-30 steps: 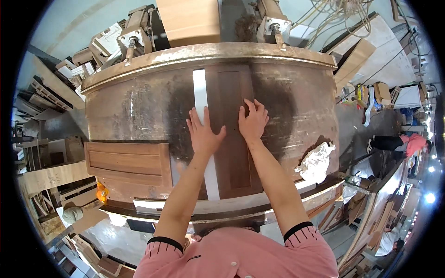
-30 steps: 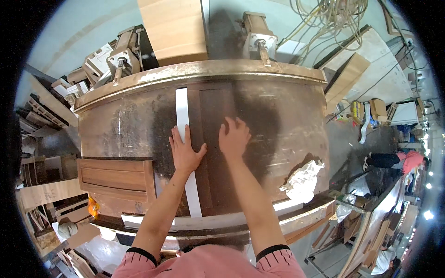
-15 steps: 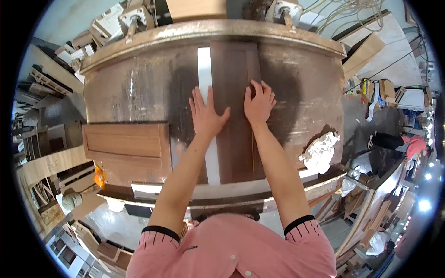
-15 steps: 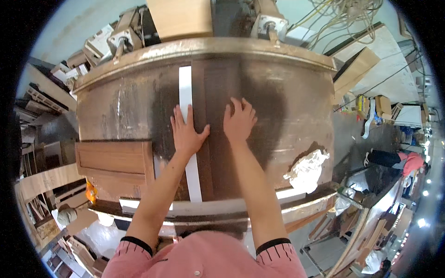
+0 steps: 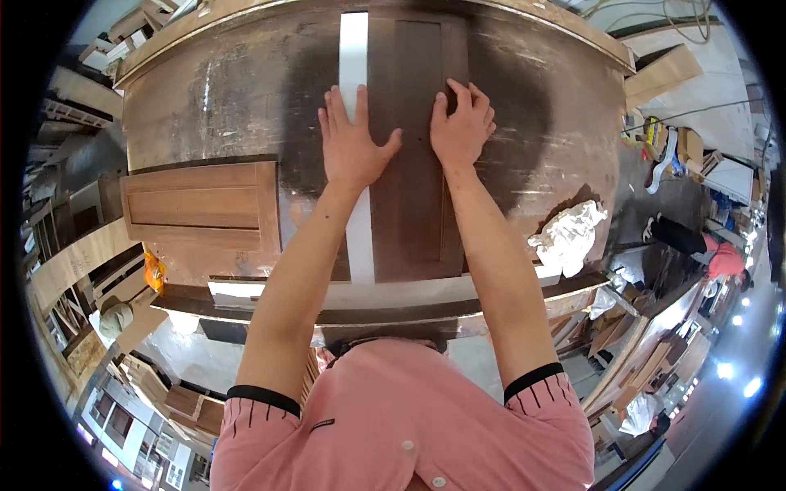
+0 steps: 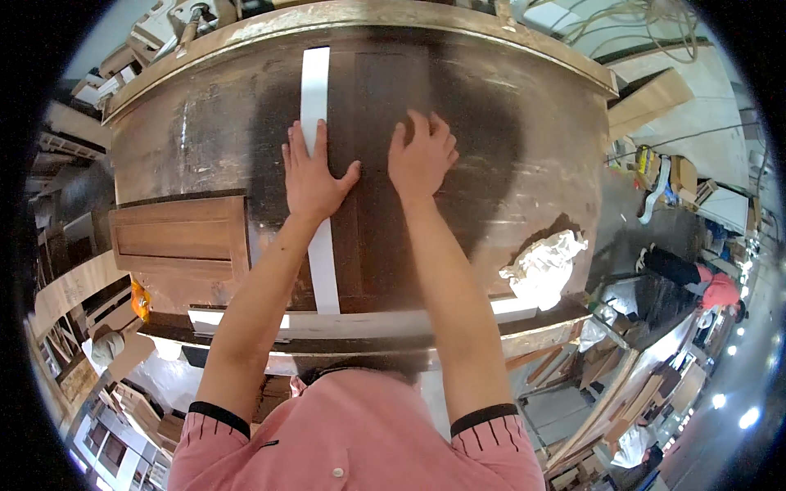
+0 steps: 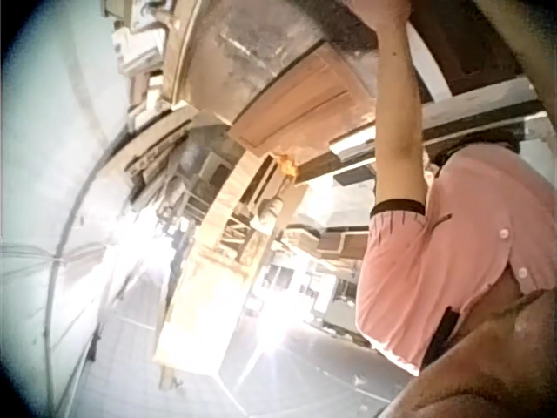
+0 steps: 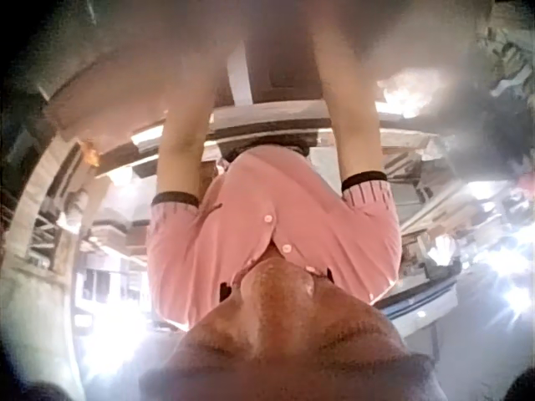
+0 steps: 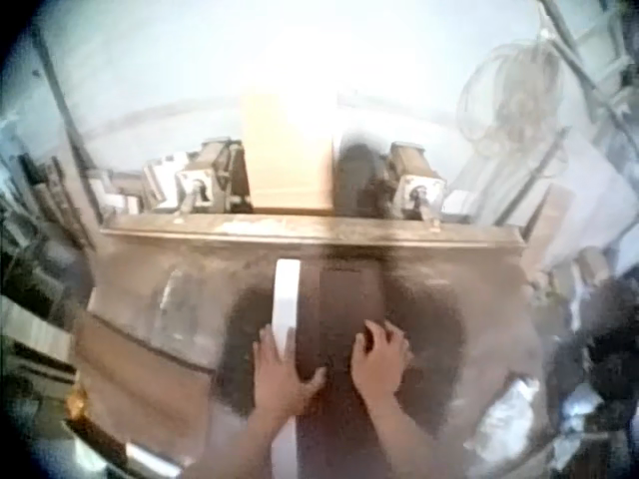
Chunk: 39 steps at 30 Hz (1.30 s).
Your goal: The person picks up finished wood panels one at a time and aligns them onto a guide rail on a workshop bench, checking their fit by hand.
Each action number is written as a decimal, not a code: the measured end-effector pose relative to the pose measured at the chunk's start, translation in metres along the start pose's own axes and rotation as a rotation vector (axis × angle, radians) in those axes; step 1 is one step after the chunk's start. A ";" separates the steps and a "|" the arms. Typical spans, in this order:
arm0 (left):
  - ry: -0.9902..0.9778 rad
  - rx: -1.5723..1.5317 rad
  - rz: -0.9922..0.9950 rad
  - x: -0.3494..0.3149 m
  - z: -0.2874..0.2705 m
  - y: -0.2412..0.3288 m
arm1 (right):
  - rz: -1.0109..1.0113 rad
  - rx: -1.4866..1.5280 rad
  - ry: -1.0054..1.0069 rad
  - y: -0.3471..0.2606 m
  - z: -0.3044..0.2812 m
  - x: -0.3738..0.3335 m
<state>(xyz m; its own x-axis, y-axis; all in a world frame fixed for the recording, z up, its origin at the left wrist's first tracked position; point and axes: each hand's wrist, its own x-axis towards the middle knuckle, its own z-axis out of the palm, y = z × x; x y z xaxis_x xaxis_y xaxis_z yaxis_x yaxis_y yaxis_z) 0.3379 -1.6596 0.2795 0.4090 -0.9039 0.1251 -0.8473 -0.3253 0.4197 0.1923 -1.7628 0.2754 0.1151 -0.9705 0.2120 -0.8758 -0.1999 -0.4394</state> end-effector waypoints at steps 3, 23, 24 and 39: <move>0.000 0.021 -0.010 0.005 -0.002 0.001 | 0.044 0.050 -0.038 -0.003 -0.003 0.004; -0.032 -0.005 -0.040 0.000 -0.012 0.005 | 0.020 0.007 -0.036 -0.005 -0.006 0.002; -0.041 -0.012 -0.036 0.001 -0.011 0.005 | 0.012 0.012 -0.021 -0.004 -0.006 0.002; -0.034 -0.018 -0.027 0.001 -0.011 0.008 | 0.031 0.045 -0.060 -0.007 -0.012 0.005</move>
<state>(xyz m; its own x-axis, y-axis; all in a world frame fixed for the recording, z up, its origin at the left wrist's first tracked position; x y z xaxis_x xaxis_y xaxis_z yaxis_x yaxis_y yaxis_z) 0.3356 -1.6599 0.2932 0.4197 -0.9039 0.0826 -0.8296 -0.3450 0.4391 0.1933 -1.7644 0.2903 0.1176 -0.9823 0.1455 -0.8577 -0.1743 -0.4837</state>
